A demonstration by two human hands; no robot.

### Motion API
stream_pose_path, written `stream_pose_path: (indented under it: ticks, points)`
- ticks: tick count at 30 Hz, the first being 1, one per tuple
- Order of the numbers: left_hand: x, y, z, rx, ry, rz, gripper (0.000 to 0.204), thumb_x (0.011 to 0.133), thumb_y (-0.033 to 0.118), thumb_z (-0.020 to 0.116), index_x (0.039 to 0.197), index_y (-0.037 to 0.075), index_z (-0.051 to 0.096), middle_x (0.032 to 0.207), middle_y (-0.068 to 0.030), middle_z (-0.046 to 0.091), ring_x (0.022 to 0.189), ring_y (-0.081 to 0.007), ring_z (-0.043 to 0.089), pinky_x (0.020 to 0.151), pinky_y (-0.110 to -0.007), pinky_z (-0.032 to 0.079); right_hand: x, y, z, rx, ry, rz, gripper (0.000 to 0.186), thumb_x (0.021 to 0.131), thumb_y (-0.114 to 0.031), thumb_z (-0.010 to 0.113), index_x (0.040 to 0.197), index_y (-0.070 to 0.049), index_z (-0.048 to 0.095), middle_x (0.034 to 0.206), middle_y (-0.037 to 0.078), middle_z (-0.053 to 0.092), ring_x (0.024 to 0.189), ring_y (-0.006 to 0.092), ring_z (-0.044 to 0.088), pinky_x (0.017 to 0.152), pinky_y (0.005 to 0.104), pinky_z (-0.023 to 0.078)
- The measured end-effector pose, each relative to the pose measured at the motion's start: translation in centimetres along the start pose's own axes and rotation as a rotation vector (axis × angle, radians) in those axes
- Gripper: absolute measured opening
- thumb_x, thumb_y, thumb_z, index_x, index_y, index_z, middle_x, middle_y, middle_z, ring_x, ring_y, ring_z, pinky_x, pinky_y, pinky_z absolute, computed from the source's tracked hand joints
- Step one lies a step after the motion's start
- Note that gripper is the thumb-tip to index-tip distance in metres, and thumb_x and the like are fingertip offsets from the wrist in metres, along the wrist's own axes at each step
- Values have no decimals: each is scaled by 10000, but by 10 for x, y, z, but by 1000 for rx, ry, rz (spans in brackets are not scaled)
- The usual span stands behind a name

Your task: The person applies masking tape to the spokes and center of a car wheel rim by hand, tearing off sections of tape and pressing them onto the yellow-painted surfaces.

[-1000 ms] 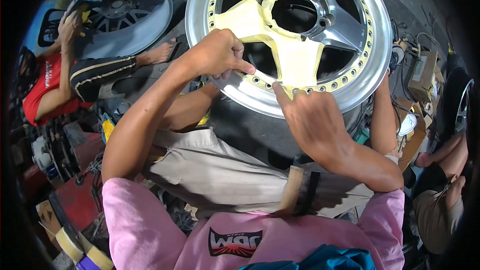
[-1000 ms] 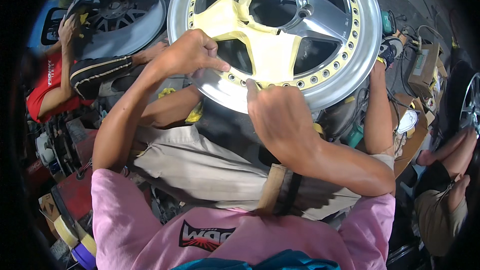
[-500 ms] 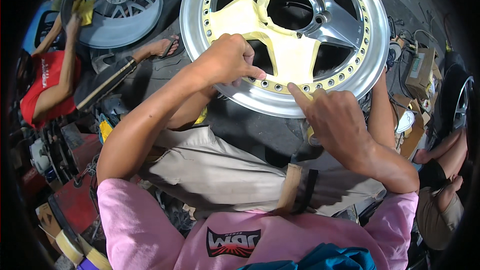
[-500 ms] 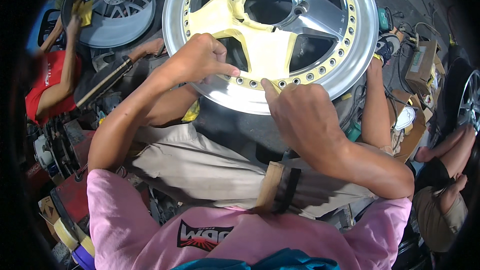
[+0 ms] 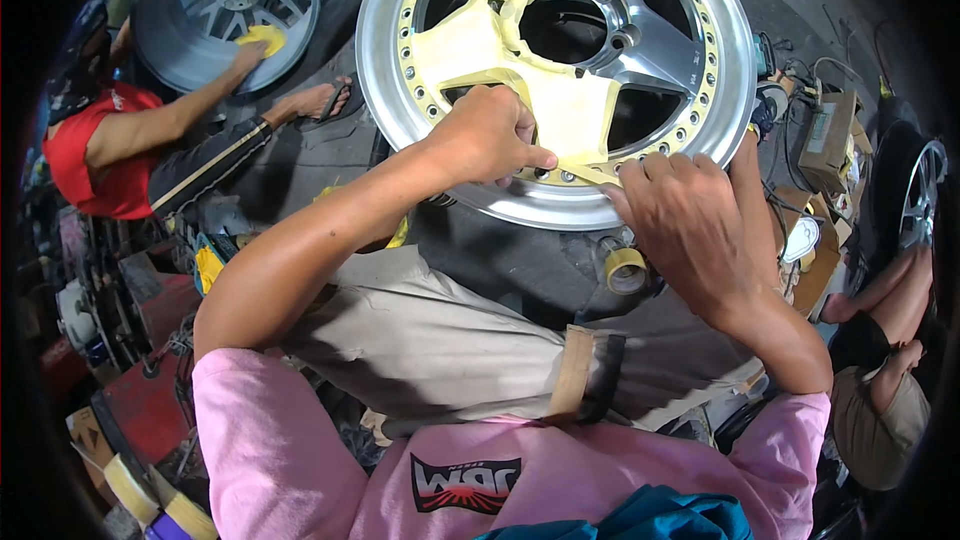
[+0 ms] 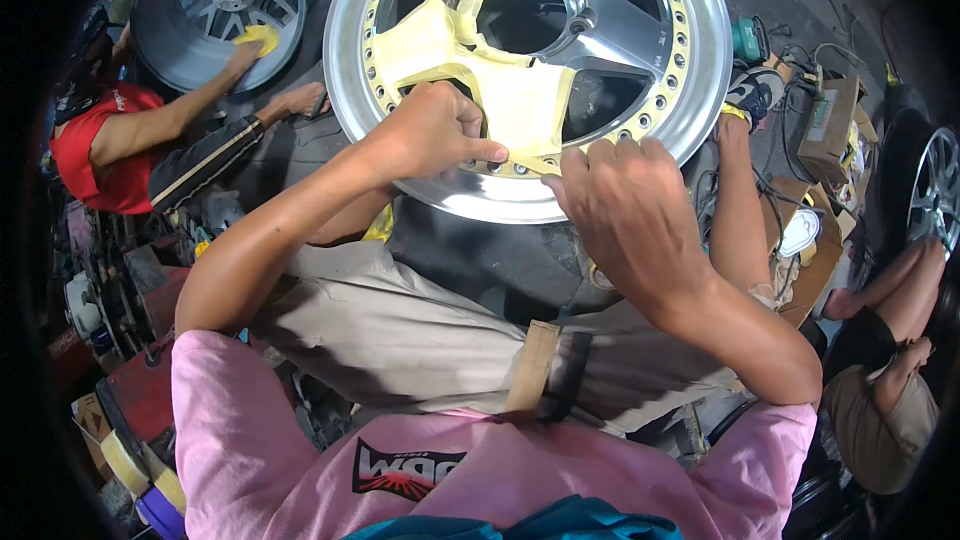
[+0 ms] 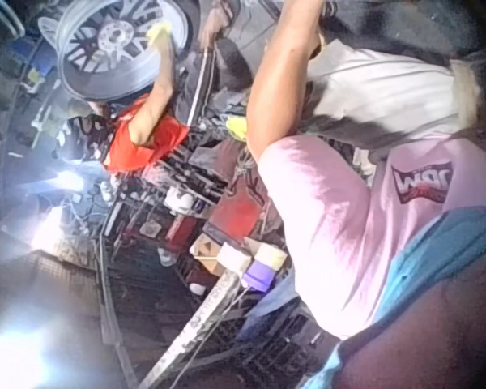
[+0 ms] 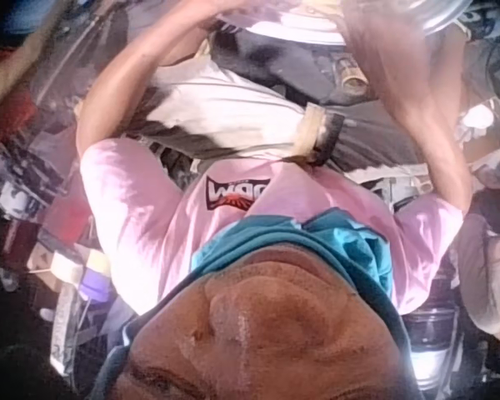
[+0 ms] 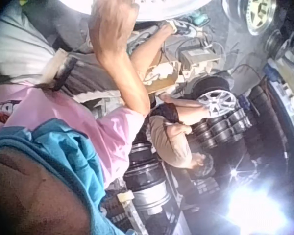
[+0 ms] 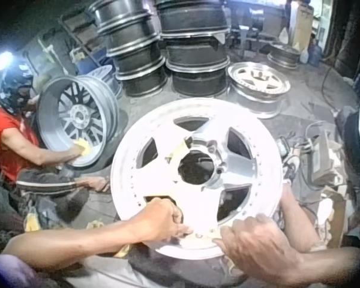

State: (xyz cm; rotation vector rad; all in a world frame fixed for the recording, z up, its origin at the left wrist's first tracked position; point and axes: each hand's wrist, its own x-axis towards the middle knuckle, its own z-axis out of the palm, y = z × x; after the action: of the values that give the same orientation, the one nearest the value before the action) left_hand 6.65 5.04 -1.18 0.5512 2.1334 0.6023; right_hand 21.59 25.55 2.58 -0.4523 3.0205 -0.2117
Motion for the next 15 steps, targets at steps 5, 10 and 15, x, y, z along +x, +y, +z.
stream_pose_path:
  ticks: [5,10,15]
  points:
    - [-2,5,-7,35,-27,-31,396,865,284,864,668,-6,680,556,-68,644,474,-123,622,481,-284,470,17,34,-1,-151,92,-235,73,771,-58,640,835,-31,664,834,136,649,810,296,666,743,402,515]
    - [-3,1,-5,31,-23,22,407,851,296,870,663,-5,673,576,-74,658,502,-143,623,534,-300,502,-37,197,-53,-226,442,596,319,1046,-313,578,1094,-39,734,1089,205,730,1030,373,709,872,425,545]
    - [-9,-12,-58,22,275,370,287,918,287,793,936,1,803,726,-115,732,662,-157,672,651,-311,538,-125,206,-62,1037,1310,676,345,1080,-282,558,1063,40,680,875,63,658,794,190,621,792,325,514]
